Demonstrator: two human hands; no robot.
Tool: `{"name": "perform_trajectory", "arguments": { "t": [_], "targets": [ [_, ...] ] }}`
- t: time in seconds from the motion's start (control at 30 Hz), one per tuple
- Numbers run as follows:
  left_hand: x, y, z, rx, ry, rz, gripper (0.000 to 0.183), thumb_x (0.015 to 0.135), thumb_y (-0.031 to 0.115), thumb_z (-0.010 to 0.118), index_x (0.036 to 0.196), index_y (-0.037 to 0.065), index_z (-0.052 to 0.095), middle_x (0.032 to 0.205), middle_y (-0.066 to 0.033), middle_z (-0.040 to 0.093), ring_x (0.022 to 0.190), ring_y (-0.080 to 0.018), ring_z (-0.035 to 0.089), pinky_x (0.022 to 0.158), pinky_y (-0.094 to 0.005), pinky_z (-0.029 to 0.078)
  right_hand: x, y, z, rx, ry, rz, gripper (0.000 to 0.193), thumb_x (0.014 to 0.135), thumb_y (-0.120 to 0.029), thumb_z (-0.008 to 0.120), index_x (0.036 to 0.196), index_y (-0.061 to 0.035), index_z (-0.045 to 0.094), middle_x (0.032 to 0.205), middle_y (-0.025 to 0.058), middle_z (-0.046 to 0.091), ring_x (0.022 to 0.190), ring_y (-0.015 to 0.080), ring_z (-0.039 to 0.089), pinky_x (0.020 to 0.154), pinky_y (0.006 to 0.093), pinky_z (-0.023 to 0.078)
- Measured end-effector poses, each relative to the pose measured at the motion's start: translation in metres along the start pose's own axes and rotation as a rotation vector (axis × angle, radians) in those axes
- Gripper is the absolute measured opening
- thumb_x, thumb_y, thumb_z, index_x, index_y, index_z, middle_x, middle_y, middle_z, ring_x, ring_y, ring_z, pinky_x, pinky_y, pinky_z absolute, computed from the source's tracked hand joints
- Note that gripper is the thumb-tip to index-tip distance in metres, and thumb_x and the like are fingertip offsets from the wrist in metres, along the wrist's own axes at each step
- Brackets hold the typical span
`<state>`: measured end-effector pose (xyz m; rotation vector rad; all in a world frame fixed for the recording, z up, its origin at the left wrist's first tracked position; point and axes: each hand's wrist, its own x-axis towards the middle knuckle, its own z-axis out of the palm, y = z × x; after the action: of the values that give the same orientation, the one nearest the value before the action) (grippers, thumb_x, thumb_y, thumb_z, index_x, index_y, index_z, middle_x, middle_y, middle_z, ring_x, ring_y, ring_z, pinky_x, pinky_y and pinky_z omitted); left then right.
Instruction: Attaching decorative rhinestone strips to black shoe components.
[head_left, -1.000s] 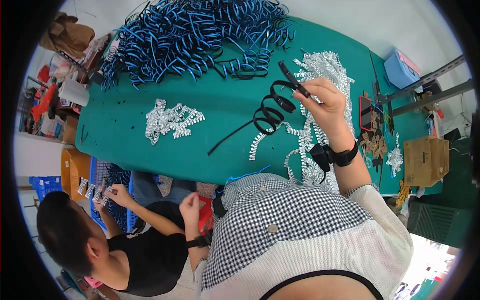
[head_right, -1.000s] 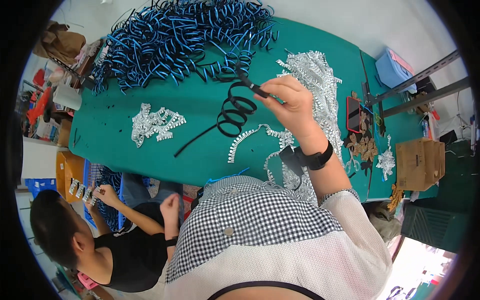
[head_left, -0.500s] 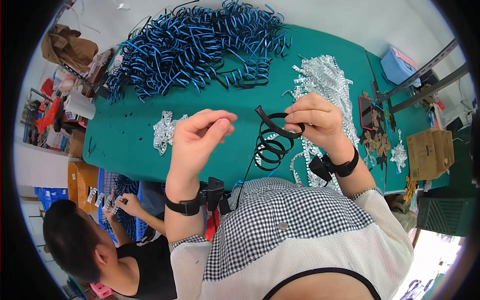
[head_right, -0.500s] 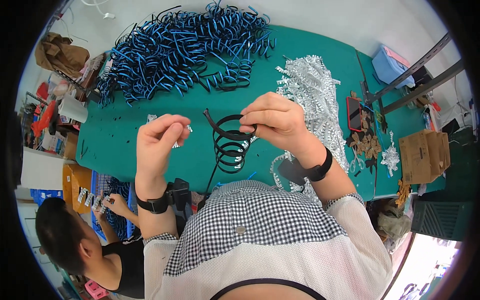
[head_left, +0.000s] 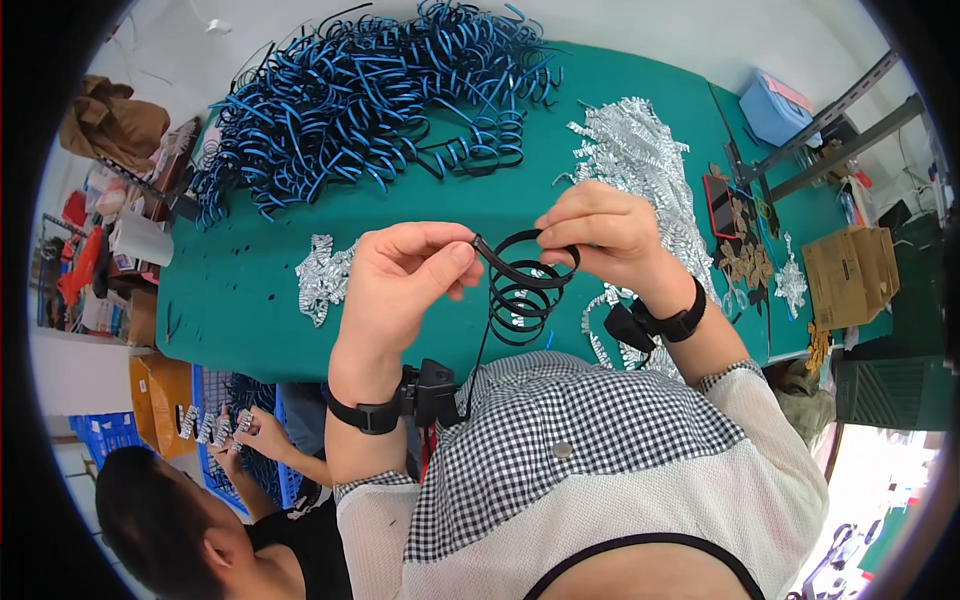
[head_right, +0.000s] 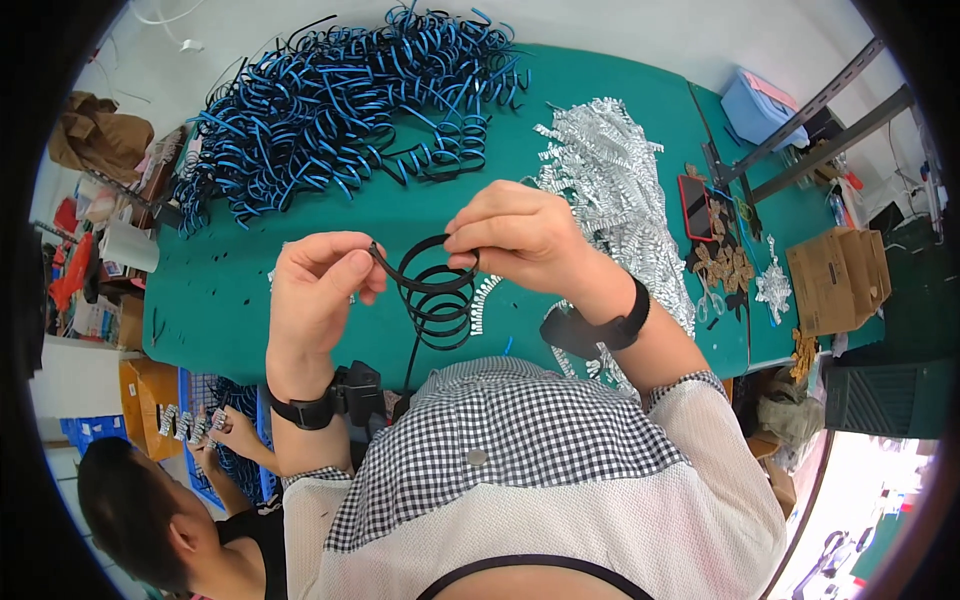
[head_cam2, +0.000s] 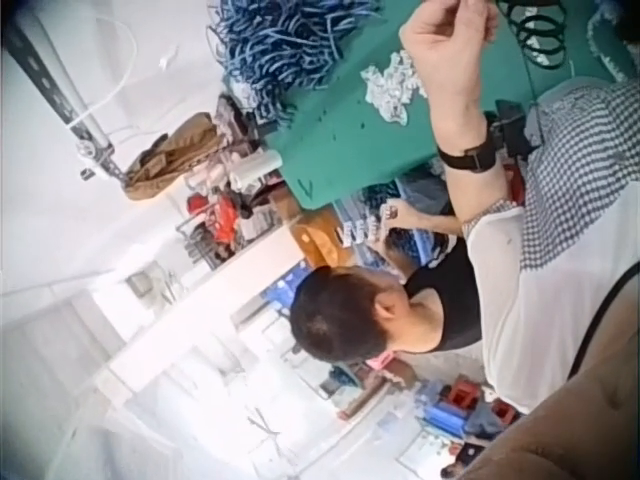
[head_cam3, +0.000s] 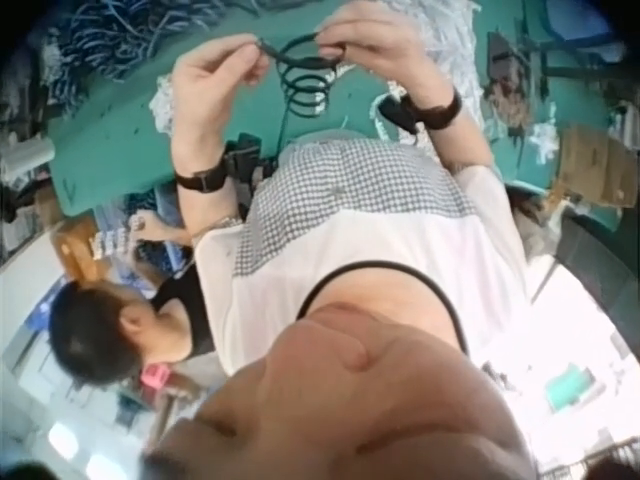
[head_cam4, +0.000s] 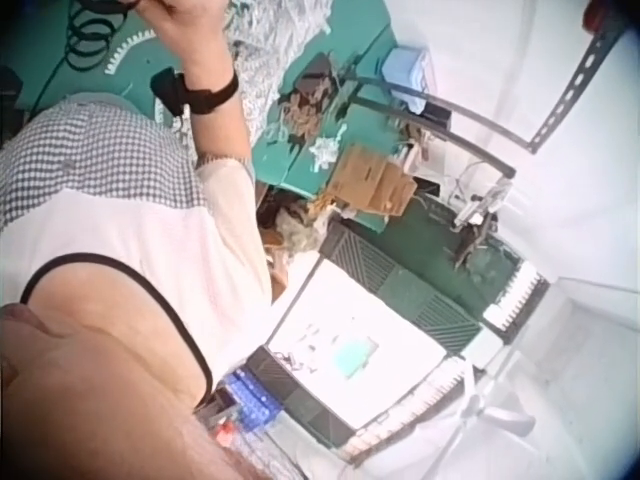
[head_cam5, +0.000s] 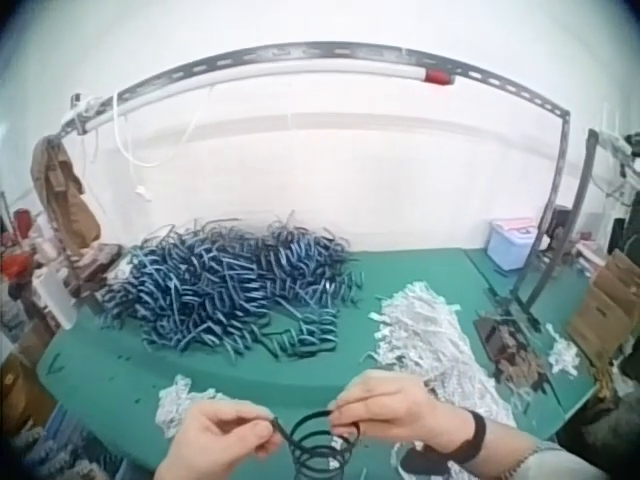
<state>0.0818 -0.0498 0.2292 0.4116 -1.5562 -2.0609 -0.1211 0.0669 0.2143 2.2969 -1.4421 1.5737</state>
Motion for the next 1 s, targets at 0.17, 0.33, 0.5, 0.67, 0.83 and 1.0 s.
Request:
{"name": "perform_trajectory", "arguments": {
  "t": [0.17,0.33,0.5,0.67,0.83,1.0],
  "targets": [
    [0.006,0.000,0.002,0.010,0.059,-0.023,0.012,0.079,0.005,0.061,0.089,-0.001,0.064,0.072,-0.0073,0.064,0.061,-0.0114,0.060,0.053,-0.0208,0.046,0.000,0.013,0.008,0.035,0.014,0.096,0.023,0.061,-0.002,0.074,0.082,-0.0070,0.067,0.085,0.0060,0.064,0.076,0.0192,0.062,0.064,0.0279,0.051],
    [0.010,0.003,0.003,0.082,0.146,0.046,0.011,0.081,0.006,0.058,0.087,-0.002,0.061,0.071,-0.0070,0.062,0.059,-0.0113,0.057,0.051,-0.0203,0.042,-0.002,0.018,0.014,0.135,-0.003,0.227,0.055,0.068,-0.003,0.072,0.119,-0.0058,0.053,0.108,0.0115,0.060,0.093,0.0216,0.060,0.079,0.0311,0.049],
    [0.022,-0.008,-0.007,0.064,0.247,0.110,0.009,0.082,0.005,0.057,0.087,-0.002,0.060,0.069,-0.0060,0.060,0.058,-0.0107,0.055,0.053,-0.0203,0.042,-0.023,0.028,0.024,0.577,0.102,0.467,0.065,0.078,-0.004,0.064,0.135,-0.0068,0.032,0.123,0.0138,0.050,0.097,0.0203,0.057,0.082,0.0319,0.048],
    [0.023,-0.022,-0.009,0.006,0.308,0.080,0.008,0.082,0.006,0.057,0.085,-0.001,0.060,0.070,-0.0062,0.060,0.059,-0.0112,0.055,0.054,-0.0206,0.043,-0.073,0.039,0.034,0.723,0.170,0.838,0.033,0.080,-0.010,0.062,0.112,-0.0065,0.055,0.105,0.0068,0.059,0.092,0.0157,0.058,0.077,0.0279,0.048],
    [0.022,-0.033,-0.021,0.050,0.398,0.094,0.007,0.082,0.005,0.056,0.085,-0.001,0.058,0.070,-0.0070,0.059,0.059,-0.0130,0.055,0.054,-0.0218,0.044,-0.158,0.060,0.079,0.049,-0.334,0.585,0.007,0.074,-0.012,0.063,0.080,-0.0096,0.066,0.088,0.0027,0.062,0.079,0.0179,0.058,0.069,0.0296,0.048],
    [0.022,-0.037,-0.020,0.044,0.449,0.098,0.007,0.083,0.004,0.056,0.085,-0.002,0.058,0.070,-0.0077,0.060,0.059,-0.0129,0.056,0.053,-0.0215,0.044,-0.193,0.061,0.093,-0.098,-0.628,0.316,0.010,0.072,-0.016,0.060,0.079,-0.0123,0.066,0.084,-0.0022,0.059,0.080,0.0166,0.055,0.069,0.0300,0.047]
  ]
}}
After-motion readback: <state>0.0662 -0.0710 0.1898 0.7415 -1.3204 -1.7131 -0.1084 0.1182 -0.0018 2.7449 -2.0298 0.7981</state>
